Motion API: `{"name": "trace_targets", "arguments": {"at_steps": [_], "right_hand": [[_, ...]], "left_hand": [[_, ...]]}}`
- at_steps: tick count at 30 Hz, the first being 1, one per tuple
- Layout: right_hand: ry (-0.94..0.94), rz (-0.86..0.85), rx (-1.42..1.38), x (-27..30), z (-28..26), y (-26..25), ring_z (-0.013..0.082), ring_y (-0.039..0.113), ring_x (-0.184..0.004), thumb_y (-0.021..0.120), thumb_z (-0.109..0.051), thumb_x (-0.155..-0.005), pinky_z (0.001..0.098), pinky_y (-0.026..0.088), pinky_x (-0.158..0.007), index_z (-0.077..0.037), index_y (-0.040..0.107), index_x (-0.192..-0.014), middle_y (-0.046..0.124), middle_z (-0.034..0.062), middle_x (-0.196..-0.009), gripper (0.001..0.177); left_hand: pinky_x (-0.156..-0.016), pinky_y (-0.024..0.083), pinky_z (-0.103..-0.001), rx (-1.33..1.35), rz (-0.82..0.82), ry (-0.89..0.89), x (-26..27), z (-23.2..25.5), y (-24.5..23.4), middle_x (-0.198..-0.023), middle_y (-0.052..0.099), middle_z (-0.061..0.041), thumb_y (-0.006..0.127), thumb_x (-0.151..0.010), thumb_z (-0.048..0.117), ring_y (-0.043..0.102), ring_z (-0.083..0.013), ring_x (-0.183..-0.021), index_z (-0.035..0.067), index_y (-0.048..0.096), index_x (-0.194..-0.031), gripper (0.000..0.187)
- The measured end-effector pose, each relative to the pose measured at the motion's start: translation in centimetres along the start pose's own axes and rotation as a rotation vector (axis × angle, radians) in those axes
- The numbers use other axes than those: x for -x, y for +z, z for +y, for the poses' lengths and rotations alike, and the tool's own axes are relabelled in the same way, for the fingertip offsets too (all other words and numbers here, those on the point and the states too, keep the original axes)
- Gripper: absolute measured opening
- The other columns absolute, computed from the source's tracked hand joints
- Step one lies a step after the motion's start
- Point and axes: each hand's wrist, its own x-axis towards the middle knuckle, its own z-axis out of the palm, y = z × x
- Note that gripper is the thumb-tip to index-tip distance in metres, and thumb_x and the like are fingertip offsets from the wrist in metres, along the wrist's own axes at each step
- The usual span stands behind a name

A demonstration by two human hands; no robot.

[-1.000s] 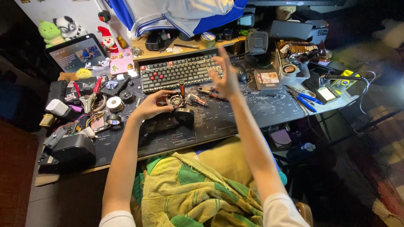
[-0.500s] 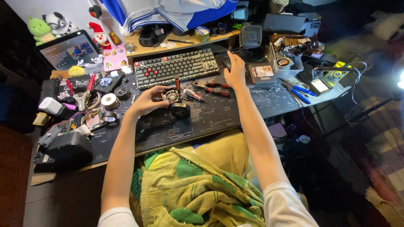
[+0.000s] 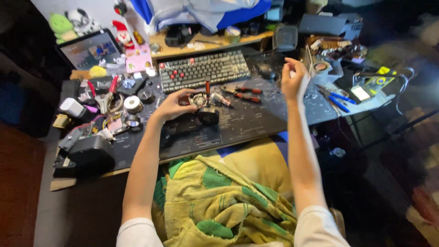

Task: The person disassembles a small black electronic device, likely a camera, using a red-handled screwdriver. They remove the casing to expose the internal components and continue to manipulate the device's interior parts throughout the clip.

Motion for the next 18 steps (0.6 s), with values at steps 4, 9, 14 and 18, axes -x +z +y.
{"name": "trace_targets", "arguments": {"at_steps": [4,9,14,18], "right_hand": [[-0.124,-0.209,0.201,3.2,2.3,-4.1,0.0286,0.073,-0.081,0.082,-0.005,-0.096,0.0396,0.056,-0.085,-0.014,0.085,-0.113,0.078,0.0061,-0.086,0.019],[-0.005,-0.428,0.559,6.9,4.6,-7.0,0.0283,0.059,-0.120,0.092,-0.029,-0.091,0.0488,0.046,-0.100,-0.028,0.082,-0.108,0.070,-0.0052,-0.118,0.019],[-0.022,-0.379,0.636,6.1,4.8,-7.2,0.0293,0.060,-0.117,0.091,-0.022,-0.091,0.0463,0.047,-0.096,-0.029,0.080,-0.093,0.066,-0.0054,-0.116,0.014],[-0.126,-0.343,0.385,4.7,-1.1,-4.7,0.0326,0.068,-0.109,0.090,-0.009,-0.089,0.0452,0.052,-0.098,-0.019,0.083,-0.111,0.072,0.0057,-0.112,0.025]], "left_hand": [[-0.093,0.067,-0.038,-0.031,-0.007,0.006,-0.3,0.4,0.0,-0.124,0.077,-0.020,0.101,-0.081,0.009,0.074,-0.0248,-0.113,0.007,0.068,-0.149,0.076],[-0.089,0.067,-0.039,-0.040,-0.008,-0.005,0.0,0.3,0.1,-0.126,0.076,-0.021,0.100,-0.082,0.009,0.074,-0.0260,-0.113,0.007,0.067,-0.151,0.076],[-0.088,0.068,-0.042,-0.043,-0.021,-0.015,-0.1,0.4,0.1,-0.129,0.075,-0.024,0.098,-0.084,0.009,0.074,-0.0293,-0.114,0.007,0.067,-0.152,0.075],[-0.090,0.067,-0.041,-0.062,-0.022,-0.020,-0.3,-0.2,0.0,-0.130,0.074,-0.025,0.098,-0.084,0.009,0.074,-0.0305,-0.116,0.006,0.066,-0.152,0.076]]}}
